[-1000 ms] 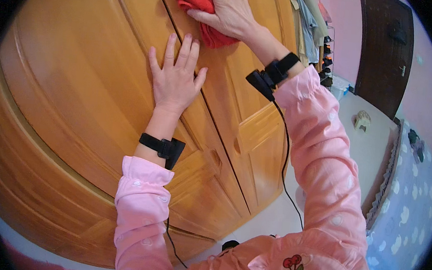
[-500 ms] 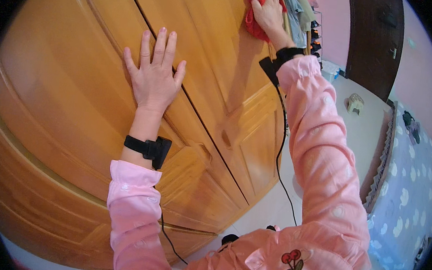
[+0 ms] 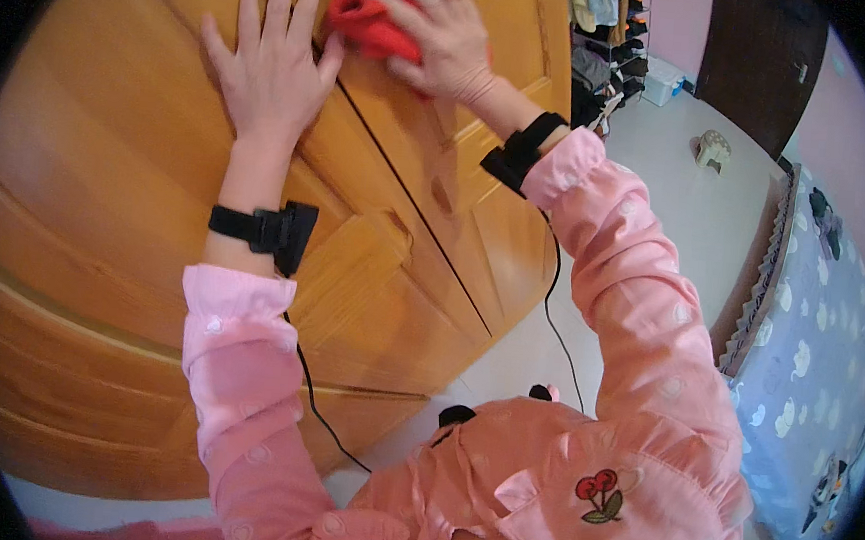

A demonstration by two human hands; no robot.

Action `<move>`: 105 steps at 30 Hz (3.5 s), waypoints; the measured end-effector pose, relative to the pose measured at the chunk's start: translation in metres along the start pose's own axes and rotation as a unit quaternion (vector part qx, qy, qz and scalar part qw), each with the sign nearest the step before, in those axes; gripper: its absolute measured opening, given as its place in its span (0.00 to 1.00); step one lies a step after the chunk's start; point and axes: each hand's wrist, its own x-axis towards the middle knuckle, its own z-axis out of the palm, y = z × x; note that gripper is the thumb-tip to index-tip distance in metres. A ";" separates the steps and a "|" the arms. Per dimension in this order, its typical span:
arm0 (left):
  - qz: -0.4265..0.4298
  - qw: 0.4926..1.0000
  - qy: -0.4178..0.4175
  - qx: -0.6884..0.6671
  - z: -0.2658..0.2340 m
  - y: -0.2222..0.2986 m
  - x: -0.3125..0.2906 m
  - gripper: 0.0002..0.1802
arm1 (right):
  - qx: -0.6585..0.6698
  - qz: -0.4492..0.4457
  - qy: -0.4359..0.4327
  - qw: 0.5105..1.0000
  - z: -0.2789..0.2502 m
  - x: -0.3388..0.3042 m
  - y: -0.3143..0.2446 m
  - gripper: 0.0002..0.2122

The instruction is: The person wipes a wooden wardrobe door with a red cloth, then moves to a window and wipes the frame and glass. The person uses both hands to wipe the surfaces in a repetitive motion.

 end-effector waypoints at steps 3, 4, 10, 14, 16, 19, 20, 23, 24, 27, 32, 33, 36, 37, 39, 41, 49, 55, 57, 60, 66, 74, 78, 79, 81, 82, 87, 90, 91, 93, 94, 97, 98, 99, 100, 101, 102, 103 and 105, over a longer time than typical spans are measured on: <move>-0.016 0.999 0.004 -0.032 -0.002 0.004 -0.001 0.42 | -0.009 0.193 -0.012 0.981 0.007 -0.033 0.031 0.37; -0.022 0.999 0.004 -0.031 -0.002 0.005 -0.001 0.42 | -0.048 0.234 0.083 0.968 0.015 -0.042 0.037 0.34; -0.037 0.999 0.017 0.003 0.000 0.010 -0.001 0.41 | -0.095 0.380 0.119 0.912 0.035 -0.077 0.001 0.31; -0.045 0.998 0.039 -0.008 0.007 0.014 -0.007 0.41 | 0.059 0.216 0.026 0.974 0.032 -0.073 -0.076 0.38; -0.047 0.998 0.042 0.004 0.010 0.017 -0.010 0.41 | 0.063 0.135 0.016 0.989 0.026 -0.067 -0.092 0.40; -0.052 0.998 0.042 -0.016 0.008 0.016 -0.009 0.40 | 0.055 0.057 0.003 0.997 0.008 -0.066 -0.091 0.38; -0.056 0.998 0.038 -0.019 0.008 0.016 -0.009 0.39 | 0.040 0.029 -0.001 0.999 0.003 -0.068 -0.087 0.37; -0.046 0.998 0.023 0.040 0.003 0.014 -0.005 0.38 | 0.036 0.090 0.016 0.995 -0.001 -0.060 -0.076 0.36; -0.047 0.998 0.029 0.038 0.002 0.015 -0.004 0.38 | 0.052 0.120 0.047 0.990 0.003 -0.054 -0.074 0.36; -0.051 0.997 0.018 0.058 0.001 0.016 -0.003 0.39 | 0.083 0.261 0.099 0.957 0.020 -0.034 -0.080 0.36; -0.009 0.996 0.040 0.075 0.010 0.008 -0.007 0.39 | 0.074 0.216 0.071 0.971 0.027 -0.039 -0.107 0.39; 0.012 0.995 0.043 0.094 0.014 0.004 -0.007 0.39 | 0.076 0.183 0.065 0.978 0.024 -0.045 -0.106 0.38; -0.016 0.990 0.114 -0.076 0.028 -0.002 -0.005 0.35 | 0.070 0.080 0.032 0.994 0.013 -0.066 -0.099 0.37; -0.015 0.991 0.108 -0.076 0.030 -0.003 -0.005 0.35 | 0.063 0.045 0.031 0.997 0.008 -0.071 -0.095 0.36; -0.014 0.989 0.117 -0.093 0.032 -0.002 -0.005 0.34 | 0.065 0.084 0.004 0.994 0.002 -0.075 -0.087 0.34; -0.027 0.997 0.063 -0.022 0.026 0.002 -0.006 0.33 | 0.071 0.139 0.022 0.987 -0.001 -0.069 -0.085 0.33; -0.026 0.977 -0.052 0.207 0.002 0.016 -0.001 0.32 | 0.077 0.267 0.077 0.957 0.025 -0.026 -0.111 0.39; -0.049 0.992 -0.042 0.106 0.004 0.013 -0.004 0.33 | 0.056 0.083 -0.035 0.994 0.009 -0.071 -0.100 0.38; -0.039 0.990 -0.035 0.134 0.004 0.013 -0.004 0.33 | 0.052 0.042 -0.073 0.995 0.003 -0.079 -0.088 0.39; -0.045 0.991 -0.045 0.118 0.005 0.013 -0.002 0.34 | 0.021 0.021 -0.110 0.993 0.000 -0.075 -0.076 0.38; -0.057 0.998 0.001 0.000 0.011 0.011 -0.007 0.35 | 0.007 -0.002 -0.117 0.993 -0.006 -0.053 -0.058 0.38; -0.067 0.996 0.019 -0.047 0.015 0.012 -0.009 0.32 | -0.030 -0.062 -0.117 0.991 -0.016 -0.027 -0.035 0.35; -0.065 0.996 0.017 -0.053 0.014 0.012 -0.009 0.32 | -0.045 -0.049 -0.158 0.985 -0.023 -0.023 -0.031 0.35; -0.063 0.997 0.015 -0.050 0.013 0.012 -0.008 0.32 | -0.047 -0.052 -0.156 0.985 -0.024 -0.021 -0.029 0.35; -0.064 0.997 0.012 -0.052 0.011 0.011 -0.008 0.33 | -0.044 -0.063 -0.139 0.987 -0.024 -0.014 -0.022 0.35; -0.063 0.997 -0.003 -0.046 0.011 0.011 -0.008 0.33 | -0.040 -0.069 -0.128 0.989 -0.021 -0.009 -0.018 0.36; -0.057 0.998 -0.034 -0.007 0.010 0.012 -0.008 0.35 | -0.047 -0.060 -0.072 0.994 -0.023 0.031 0.017 0.36; -0.055 0.998 -0.028 -0.006 0.011 0.012 -0.007 0.36 | -0.053 -0.034 -0.015 0.998 -0.021 0.078 0.040 0.35; -0.054 0.998 -0.021 -0.009 0.013 0.011 -0.007 0.36 | -0.048 -0.028 0.011 0.998 -0.021 0.093 0.046 0.32; -0.057 0.998 -0.033 0.012 0.014 0.011 -0.007 0.36 | -0.004 -0.002 -0.002 1.000 -0.023 0.122 0.058 0.33; -0.055 0.998 -0.013 0.006 0.015 0.011 -0.006 0.36 | 0.019 0.010 -0.009 1.000 -0.024 0.135 0.064 0.34; -0.054 0.999 0.005 -0.001 0.017 0.012 -0.006 0.36 | 0.032 0.007 0.048 0.998 -0.018 0.171 0.070 0.34; -0.057 0.998 0.005 -0.006 0.018 0.012 -0.006 0.36 | 0.044 0.009 0.055 0.997 -0.014 0.180 0.066 0.33; -0.065 0.998 -0.007 -0.001 0.017 0.011 -0.007 0.35 | 0.030 0.009 0.077 0.997 -0.007 0.190 0.060 0.33; -0.068 0.997 -0.005 -0.019 0.017 0.012 -0.009 0.35 | 0.023 0.008 0.089 0.996 -0.003 0.196 0.053 0.33; -0.074 0.997 -0.013 -0.029 0.016 0.012 -0.009 0.35 | 0.027 -0.012 0.116 0.993 0.002 0.205 0.044 0.32; -0.074 0.996 0.002 -0.046 0.016 0.013 -0.008 0.35 | 0.024 -0.004 0.094 0.995 0.003 0.212 0.036 0.32; -0.076 0.996 0.001 -0.054 0.014 0.014 -0.008 0.34 | 0.048 -0.018 0.117 0.992 0.004 0.216 0.027 0.32; -0.066 0.998 0.013 -0.022 0.012 0.018 -0.006 0.33 | 0.078 -0.075 0.116 0.987 0.000 0.223 0.014 0.32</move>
